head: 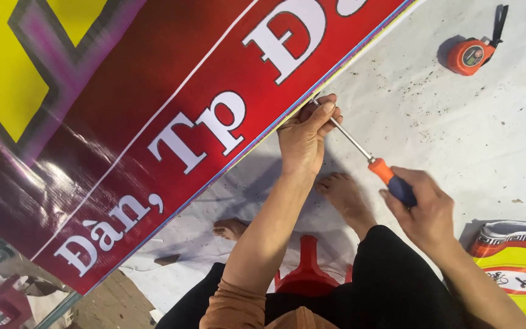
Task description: Securing a large printed banner to a metal frame by tucking the edges and using a manual screwdriver
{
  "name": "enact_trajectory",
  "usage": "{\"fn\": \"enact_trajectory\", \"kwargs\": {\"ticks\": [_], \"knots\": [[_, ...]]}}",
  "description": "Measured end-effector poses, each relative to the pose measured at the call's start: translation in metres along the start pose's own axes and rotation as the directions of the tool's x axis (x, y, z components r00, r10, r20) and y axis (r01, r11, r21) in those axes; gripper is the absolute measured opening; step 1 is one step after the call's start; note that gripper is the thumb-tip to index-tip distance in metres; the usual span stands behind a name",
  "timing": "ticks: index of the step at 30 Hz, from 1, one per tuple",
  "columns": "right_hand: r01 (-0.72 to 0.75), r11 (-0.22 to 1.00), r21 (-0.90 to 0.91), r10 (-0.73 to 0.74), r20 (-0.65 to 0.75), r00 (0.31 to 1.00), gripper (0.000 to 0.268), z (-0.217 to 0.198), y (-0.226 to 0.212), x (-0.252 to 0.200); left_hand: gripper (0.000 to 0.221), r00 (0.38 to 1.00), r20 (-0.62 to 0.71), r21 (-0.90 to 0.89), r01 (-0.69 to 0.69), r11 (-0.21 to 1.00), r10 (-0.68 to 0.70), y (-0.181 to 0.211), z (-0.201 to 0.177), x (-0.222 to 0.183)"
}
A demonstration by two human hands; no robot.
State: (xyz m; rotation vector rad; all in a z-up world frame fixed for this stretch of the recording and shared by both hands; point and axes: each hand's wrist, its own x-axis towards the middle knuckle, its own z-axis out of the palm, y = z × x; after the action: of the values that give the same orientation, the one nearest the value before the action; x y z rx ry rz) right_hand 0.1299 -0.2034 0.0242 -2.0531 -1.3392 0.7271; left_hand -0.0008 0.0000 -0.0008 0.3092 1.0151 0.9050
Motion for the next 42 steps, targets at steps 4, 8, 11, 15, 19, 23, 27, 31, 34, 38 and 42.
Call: {"fn": "enact_trajectory", "kwargs": {"ticks": [4, 8, 11, 15, 19, 23, 27, 31, 34, 38, 42], "knots": [[-0.58, 0.478, 0.659, 0.367, 0.45, 0.814, 0.054, 0.004, 0.008, 0.0, 0.027, 1.0, -0.025, 0.031, 0.008, 0.999, -0.008, -0.002, -0.002, 0.001], [0.032, 0.999, 0.019, -0.03, -0.104, 0.994, 0.047, 0.008, -0.001, 0.002, 0.024, 0.999, -0.043, 0.009, 0.001, 1.0, -0.001, -0.002, 0.002, 0.001], [-0.56, 0.127, 0.818, 0.384, 0.48, 0.788, 0.036, 0.007, 0.023, -0.006, 0.023, 0.999, -0.029, 0.027, -0.012, 1.0, 0.013, 0.0, 0.002, 0.002], [-0.354, 0.855, 0.38, 0.274, 0.249, 0.929, 0.047, 0.002, 0.003, 0.009, 0.025, 0.998, -0.061, 0.001, -0.004, 1.0, 0.004, -0.003, 0.001, 0.003], [-0.056, 0.993, 0.101, 0.057, -0.007, 0.998, 0.047, 0.007, -0.004, 0.006, 0.023, 0.999, -0.025, 0.042, -0.028, 0.999, 0.029, 0.0, -0.001, 0.001], [-0.594, 0.099, 0.798, 0.411, 0.511, 0.755, 0.031, 0.005, 0.016, 0.008, 0.038, 0.996, 0.089, 0.142, -0.017, 0.99, 0.004, 0.006, -0.026, -0.005], [-0.45, 0.77, 0.452, 0.363, 0.268, 0.892, 0.033, -0.002, -0.008, 0.021, 0.042, 0.987, 0.158, 0.812, -0.11, 0.574, -0.034, 0.026, -0.061, -0.051], [0.085, 0.988, -0.126, -0.098, -0.102, 0.99, 0.042, 0.007, -0.016, 0.021, 0.046, 0.992, 0.118, 0.433, -0.087, 0.897, 0.04, 0.044, -0.071, -0.066], [-0.079, 0.997, 0.007, 0.079, -0.028, 0.996, 0.033, 0.002, -0.019, 0.023, 0.037, 0.99, -0.14, -0.068, -0.026, 0.997, 0.016, 0.048, -0.059, -0.055], [-0.515, 0.737, 0.437, 0.398, 0.335, 0.854, 0.032, 0.003, -0.013, 0.028, 0.023, 0.957, -0.275, -0.212, -0.151, 0.966, 0.089, 0.039, -0.047, -0.041], [-0.691, 0.041, 0.722, 0.299, 0.651, 0.698, 0.037, 0.017, 0.021, 0.021, 0.014, 0.943, -0.32, -0.239, -0.173, 0.955, 0.091, 0.035, -0.05, -0.037]]}}
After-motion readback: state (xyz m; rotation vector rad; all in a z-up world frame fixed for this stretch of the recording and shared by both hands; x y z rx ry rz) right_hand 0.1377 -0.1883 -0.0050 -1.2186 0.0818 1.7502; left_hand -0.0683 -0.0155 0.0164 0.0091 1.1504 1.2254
